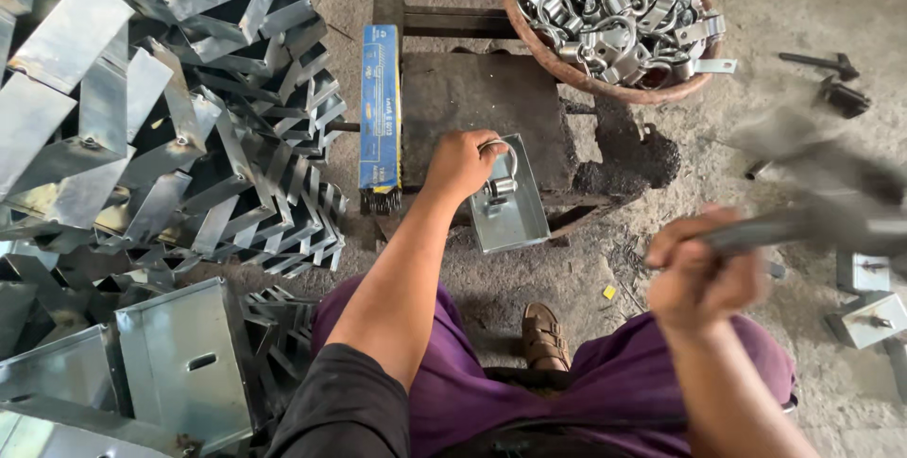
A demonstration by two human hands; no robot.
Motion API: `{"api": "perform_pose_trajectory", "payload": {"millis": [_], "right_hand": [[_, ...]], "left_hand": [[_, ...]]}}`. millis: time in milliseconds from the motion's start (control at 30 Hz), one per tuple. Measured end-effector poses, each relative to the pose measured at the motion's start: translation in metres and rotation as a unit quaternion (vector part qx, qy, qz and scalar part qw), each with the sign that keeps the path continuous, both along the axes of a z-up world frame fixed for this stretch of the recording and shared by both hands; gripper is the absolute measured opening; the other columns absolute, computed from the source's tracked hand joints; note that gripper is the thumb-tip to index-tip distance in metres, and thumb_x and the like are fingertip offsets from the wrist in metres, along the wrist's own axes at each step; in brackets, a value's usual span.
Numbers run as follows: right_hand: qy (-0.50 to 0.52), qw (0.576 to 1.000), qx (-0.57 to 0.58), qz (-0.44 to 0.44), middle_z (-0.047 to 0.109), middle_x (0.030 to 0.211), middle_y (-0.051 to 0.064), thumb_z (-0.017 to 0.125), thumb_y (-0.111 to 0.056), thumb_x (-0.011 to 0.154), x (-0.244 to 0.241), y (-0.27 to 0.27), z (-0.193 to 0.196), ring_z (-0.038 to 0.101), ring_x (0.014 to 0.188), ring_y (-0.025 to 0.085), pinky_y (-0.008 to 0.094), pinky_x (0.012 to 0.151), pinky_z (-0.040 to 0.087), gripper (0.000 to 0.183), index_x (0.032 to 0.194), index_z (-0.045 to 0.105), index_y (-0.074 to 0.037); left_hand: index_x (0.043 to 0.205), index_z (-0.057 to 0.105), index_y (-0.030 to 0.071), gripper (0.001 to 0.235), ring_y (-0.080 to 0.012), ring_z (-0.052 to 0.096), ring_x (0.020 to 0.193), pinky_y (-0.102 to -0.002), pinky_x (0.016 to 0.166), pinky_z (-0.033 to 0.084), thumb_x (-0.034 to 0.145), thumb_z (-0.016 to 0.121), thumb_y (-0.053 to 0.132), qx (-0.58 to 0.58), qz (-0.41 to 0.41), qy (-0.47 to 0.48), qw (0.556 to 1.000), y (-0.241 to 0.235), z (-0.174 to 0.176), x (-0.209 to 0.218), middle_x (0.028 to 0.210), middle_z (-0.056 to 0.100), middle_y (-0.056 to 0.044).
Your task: The person places a circular metal bracket into a rectangular metal box, hammers the bracket to secure its position, and then uses a welding tool to weld the bracket onto the interior base of the box, repeating this process for multiple components.
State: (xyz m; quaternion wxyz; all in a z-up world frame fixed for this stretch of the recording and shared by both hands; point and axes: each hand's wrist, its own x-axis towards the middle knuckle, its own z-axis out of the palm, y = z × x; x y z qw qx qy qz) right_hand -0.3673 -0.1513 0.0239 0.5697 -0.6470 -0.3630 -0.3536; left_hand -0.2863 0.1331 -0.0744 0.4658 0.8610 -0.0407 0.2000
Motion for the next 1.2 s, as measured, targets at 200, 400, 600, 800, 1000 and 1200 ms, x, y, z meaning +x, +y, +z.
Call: {"api": "perform_pose_trajectory", "payload": {"millis": [200,400,600,800,1000,1200], "right_hand": [[0.528,0.701,-0.466,-0.107,0.060,0.057,0.003,0.056,-0.041,0.104,-0.025,0.015,-0.067,0.046,0.038,0.010,0.029,0.034,0.037,0.043,0.142,0.056,-0.021],[0.487,0.790,-0.338,-0.158,0.059,0.059,-0.002,0.061,-0.039,0.101,-0.005,-0.027,-0.067,0.048,0.042,0.010,0.031,0.036,0.038,0.031,0.109,0.073,-0.012],[0.435,0.786,-0.359,-0.254,0.067,0.066,0.010,0.073,-0.041,0.096,0.052,-0.060,-0.045,0.061,0.054,0.021,0.038,0.053,0.048,0.032,0.113,0.078,-0.014],[0.436,0.727,-0.396,-0.353,0.074,0.094,0.018,0.065,-0.018,0.083,0.088,-0.073,-0.103,0.071,0.086,0.037,0.049,0.077,0.056,0.048,0.130,0.072,-0.026],[0.463,0.765,-0.326,-0.307,0.075,0.100,0.021,0.061,-0.014,0.082,0.117,-0.092,-0.163,0.071,0.095,0.040,0.049,0.088,0.056,0.052,0.133,0.072,-0.022],[0.446,0.757,-0.374,-0.295,0.071,0.117,0.020,0.074,-0.025,0.084,0.115,-0.086,-0.137,0.069,0.105,0.039,0.048,0.091,0.054,0.059,0.141,0.062,-0.016]], "left_hand": [[0.099,0.080,0.015,0.022,-0.0339,0.070,0.079,-0.043,0.071,0.052,0.082,0.081,0.028,0.080,0.007,0.165,0.983,-0.002,-0.008,0.001,0.100,0.068,-0.021],[0.103,0.076,0.010,0.024,-0.0380,0.068,0.100,-0.044,0.087,0.056,0.080,0.073,0.012,0.043,0.037,0.035,0.998,0.001,-0.043,0.010,0.116,0.067,-0.021],[0.100,0.077,0.010,0.022,-0.0355,0.071,0.098,-0.042,0.086,0.057,0.079,0.077,0.015,0.066,0.026,0.140,0.988,0.009,-0.001,-0.005,0.104,0.072,-0.014],[0.101,0.065,0.006,0.012,-0.0301,0.069,0.117,-0.041,0.099,0.059,0.097,0.076,0.005,0.211,0.126,-0.283,0.927,-0.011,0.052,-0.049,0.112,0.067,-0.008],[0.106,0.060,0.014,0.025,-0.0324,0.062,0.129,-0.050,0.106,0.046,0.089,0.078,0.014,0.419,0.049,-0.221,0.879,-0.012,0.037,-0.069,0.139,0.062,-0.012],[0.113,0.060,0.009,0.039,-0.0274,0.060,0.122,-0.055,0.106,0.041,0.093,0.077,0.038,0.345,-0.037,0.026,0.937,-0.003,-0.006,-0.060,0.131,0.065,-0.012]]}}
